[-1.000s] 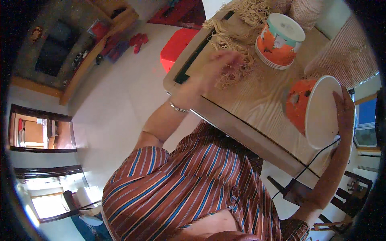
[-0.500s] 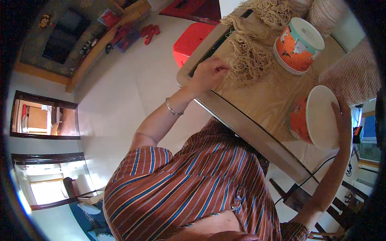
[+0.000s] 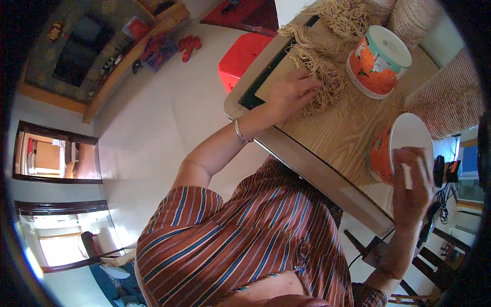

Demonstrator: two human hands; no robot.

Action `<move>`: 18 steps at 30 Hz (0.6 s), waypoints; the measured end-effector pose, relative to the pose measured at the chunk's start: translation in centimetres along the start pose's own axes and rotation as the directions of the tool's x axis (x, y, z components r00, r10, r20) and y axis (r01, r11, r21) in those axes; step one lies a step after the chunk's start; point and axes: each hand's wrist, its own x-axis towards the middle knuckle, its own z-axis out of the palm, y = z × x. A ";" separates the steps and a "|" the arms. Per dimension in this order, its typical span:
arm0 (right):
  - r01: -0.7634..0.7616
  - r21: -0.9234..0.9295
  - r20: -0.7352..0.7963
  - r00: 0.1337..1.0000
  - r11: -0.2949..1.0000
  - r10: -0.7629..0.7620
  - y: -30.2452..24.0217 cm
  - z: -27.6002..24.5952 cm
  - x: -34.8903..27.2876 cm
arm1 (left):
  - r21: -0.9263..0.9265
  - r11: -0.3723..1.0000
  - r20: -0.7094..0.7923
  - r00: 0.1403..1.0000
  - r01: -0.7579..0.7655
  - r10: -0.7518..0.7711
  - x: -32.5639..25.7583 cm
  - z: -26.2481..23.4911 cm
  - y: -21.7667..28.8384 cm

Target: Threading string through holes in paper cups and stacking them on a table for packaging or assembly.

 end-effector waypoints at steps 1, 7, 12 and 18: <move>0.014 0.036 0.030 0.999 0.999 -0.015 -0.3 0.8 -0.2 | 0.029 1.000 0.008 1.000 0.008 -0.008 0.0 0.1 -0.1; 0.085 0.149 0.145 0.984 0.985 -0.106 -1.6 3.7 -0.9 | 0.032 0.994 0.086 0.991 -0.105 0.102 0.7 1.0 -2.2; -0.025 0.257 0.231 0.972 0.966 -0.037 -1.3 5.5 -1.7 | 0.016 0.996 0.114 0.990 -0.090 0.087 1.5 -0.5 -1.7; 0.039 0.292 0.229 0.967 0.956 -0.109 -1.7 7.1 -1.9 | -0.014 0.993 0.150 0.982 -0.118 0.118 1.9 -0.6 -1.5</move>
